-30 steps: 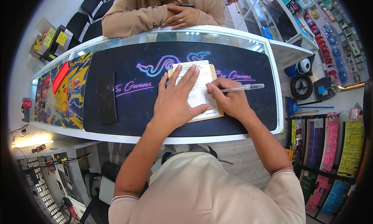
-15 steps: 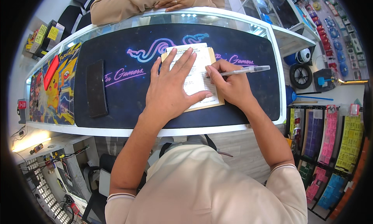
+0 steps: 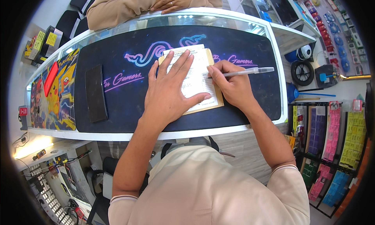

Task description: The person writes on a notepad at a counter, interacts with a customer, and then moves to a workbench to connect a power supply to a disassembled electronic device.

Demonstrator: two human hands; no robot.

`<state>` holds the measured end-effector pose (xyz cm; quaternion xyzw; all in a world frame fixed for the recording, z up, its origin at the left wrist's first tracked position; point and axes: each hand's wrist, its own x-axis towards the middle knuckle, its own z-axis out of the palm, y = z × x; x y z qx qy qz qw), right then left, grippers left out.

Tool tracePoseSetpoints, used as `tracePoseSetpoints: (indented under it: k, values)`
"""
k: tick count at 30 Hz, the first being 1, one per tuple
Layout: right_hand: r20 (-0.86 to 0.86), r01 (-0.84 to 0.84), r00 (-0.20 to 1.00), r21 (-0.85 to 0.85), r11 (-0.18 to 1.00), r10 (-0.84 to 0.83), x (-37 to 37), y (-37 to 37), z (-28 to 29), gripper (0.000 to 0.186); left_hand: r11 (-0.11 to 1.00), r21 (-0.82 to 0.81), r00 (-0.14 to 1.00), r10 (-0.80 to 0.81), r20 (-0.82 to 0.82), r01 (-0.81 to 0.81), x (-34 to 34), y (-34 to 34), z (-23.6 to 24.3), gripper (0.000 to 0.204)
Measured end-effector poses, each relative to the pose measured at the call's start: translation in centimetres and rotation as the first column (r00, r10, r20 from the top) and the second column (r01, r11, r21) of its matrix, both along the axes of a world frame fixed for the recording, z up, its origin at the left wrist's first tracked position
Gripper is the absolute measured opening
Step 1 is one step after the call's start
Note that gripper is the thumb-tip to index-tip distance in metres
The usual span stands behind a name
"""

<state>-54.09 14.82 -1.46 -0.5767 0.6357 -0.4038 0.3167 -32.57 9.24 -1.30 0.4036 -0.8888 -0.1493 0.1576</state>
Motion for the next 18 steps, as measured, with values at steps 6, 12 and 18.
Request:
tracePoseSetpoints:
  k: [6,12,18]
  values:
    - [0.008,0.0,1.0,0.011,1.0,0.0,0.04,-0.04,0.05,0.025,1.0,0.009,1.0,0.001,-0.004,-0.001,0.03,-0.01,0.0,0.105]
    - [0.025,0.025,0.999,0.017,1.0,-0.025,0.21,-0.1,-0.09,0.025,1.0,0.018,1.0,-0.002,-0.012,0.002,0.07,0.02,0.0,0.105]
    - [-0.026,-0.01,1.0,-0.028,1.0,0.01,0.17,-0.09,-0.07,0.025,1.0,0.006,1.0,-0.006,-0.026,0.006,0.11,-0.01,-0.16,0.104]
